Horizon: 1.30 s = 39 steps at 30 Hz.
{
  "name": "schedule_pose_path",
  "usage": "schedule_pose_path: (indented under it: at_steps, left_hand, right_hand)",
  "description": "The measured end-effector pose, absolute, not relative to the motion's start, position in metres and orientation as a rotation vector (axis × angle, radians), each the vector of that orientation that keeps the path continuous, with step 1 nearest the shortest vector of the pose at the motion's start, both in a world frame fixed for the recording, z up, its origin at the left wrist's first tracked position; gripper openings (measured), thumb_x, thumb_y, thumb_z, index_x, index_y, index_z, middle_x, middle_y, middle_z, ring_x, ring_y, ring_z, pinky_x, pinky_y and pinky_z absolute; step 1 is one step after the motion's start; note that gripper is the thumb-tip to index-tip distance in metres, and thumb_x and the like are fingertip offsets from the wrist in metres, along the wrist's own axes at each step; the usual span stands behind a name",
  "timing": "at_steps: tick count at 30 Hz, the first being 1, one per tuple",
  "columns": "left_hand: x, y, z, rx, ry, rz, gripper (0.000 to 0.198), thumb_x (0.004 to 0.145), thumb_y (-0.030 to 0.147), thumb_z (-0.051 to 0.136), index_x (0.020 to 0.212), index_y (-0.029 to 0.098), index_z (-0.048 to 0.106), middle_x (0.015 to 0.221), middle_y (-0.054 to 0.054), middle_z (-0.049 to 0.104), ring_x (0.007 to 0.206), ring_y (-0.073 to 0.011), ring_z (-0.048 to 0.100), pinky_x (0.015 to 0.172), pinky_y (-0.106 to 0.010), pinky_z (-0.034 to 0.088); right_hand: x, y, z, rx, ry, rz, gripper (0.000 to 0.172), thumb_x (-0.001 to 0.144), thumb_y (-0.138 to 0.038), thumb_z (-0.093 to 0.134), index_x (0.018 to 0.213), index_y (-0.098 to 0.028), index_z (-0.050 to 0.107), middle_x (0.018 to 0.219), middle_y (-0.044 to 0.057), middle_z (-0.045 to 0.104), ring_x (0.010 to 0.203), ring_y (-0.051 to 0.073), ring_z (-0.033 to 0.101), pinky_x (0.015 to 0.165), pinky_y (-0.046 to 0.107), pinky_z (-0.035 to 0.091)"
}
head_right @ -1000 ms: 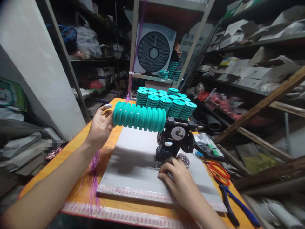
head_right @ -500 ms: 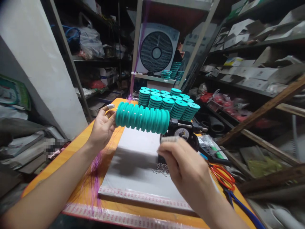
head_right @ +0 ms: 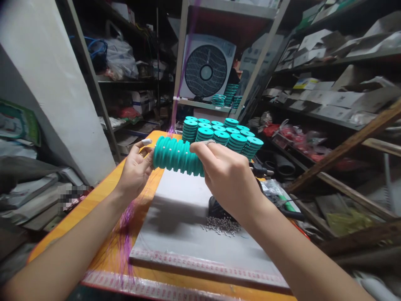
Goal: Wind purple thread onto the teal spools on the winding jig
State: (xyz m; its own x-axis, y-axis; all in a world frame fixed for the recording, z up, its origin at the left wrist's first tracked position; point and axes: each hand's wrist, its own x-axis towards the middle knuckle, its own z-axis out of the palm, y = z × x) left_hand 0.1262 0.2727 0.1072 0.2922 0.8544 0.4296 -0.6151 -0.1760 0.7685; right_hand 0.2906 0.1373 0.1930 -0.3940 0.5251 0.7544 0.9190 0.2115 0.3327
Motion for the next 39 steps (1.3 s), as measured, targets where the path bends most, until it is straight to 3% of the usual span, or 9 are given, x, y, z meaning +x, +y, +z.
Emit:
schedule_pose_path:
  at_steps: [22,24,27,29,33,39]
  left_hand:
    - [0.127,0.272,0.107,1.121,0.264,1.339,0.048,0.072,0.032,0.076,0.109,0.025,0.046,0.09,0.002,0.053,0.083,-0.0114,0.06,0.068,-0.021,0.049]
    - [0.127,0.272,0.107,1.113,0.256,1.344,0.049,0.071,0.032,0.077,0.109,0.024,0.047,0.089,0.002,0.054,0.08,-0.0109,0.06,0.067,-0.021,0.05]
    - [0.127,0.272,0.108,1.106,0.252,1.347,0.049,0.07,0.032,0.078,0.108,0.024,0.047,0.089,0.002,0.054,0.079,-0.0101,0.061,0.068,-0.021,0.05]
    - [0.128,0.273,0.108,1.106,0.257,1.349,0.048,0.071,0.032,0.078,0.107,0.024,0.048,0.09,0.002,0.054,0.079,-0.0097,0.061,0.069,-0.02,0.051]
    - [0.127,0.274,0.107,1.111,0.265,1.356,0.047,0.071,0.032,0.077,0.108,0.024,0.049,0.09,0.002,0.054,0.076,-0.0088,0.059,0.066,-0.019,0.05]
    - [0.127,0.274,0.106,1.111,0.265,1.351,0.047,0.071,0.031,0.077,0.108,0.024,0.049,0.089,0.002,0.054,0.077,-0.0087,0.059,0.067,-0.019,0.05]
  right_hand:
    - [0.28,0.143,0.199,-1.29,-2.195,-1.367,0.027,0.084,0.002,0.036,0.087,-0.017,0.054,0.07,0.003,0.064,0.067,0.017,0.06,0.052,0.027,0.042]
    - [0.283,0.14,0.197,-1.327,-2.204,-1.275,0.026,0.086,0.001,0.037,0.094,-0.017,0.054,0.073,0.004,0.063,0.071,0.018,0.06,0.055,0.028,0.045]
    - [0.29,0.125,0.185,-1.388,-2.137,-1.029,0.027,0.087,-0.003,0.043,0.109,-0.017,0.051,0.094,0.008,0.062,0.091,0.021,0.059,0.072,0.032,0.05]
    - [0.293,0.108,0.169,-1.443,-2.081,-0.854,0.022,0.088,-0.006,0.047,0.104,-0.018,0.054,0.106,0.012,0.057,0.1,0.023,0.055,0.081,0.037,0.049]
    - [0.296,0.077,0.12,-1.74,-2.166,-0.398,0.012,0.087,-0.013,0.052,0.08,-0.019,0.06,0.092,0.009,0.056,0.087,0.023,0.051,0.071,0.039,0.049]
    - [0.306,0.07,0.055,-1.885,-1.993,-0.227,0.012,0.087,-0.019,0.056,0.084,-0.022,0.068,0.085,0.007,0.058,0.085,0.024,0.05,0.069,0.039,0.048]
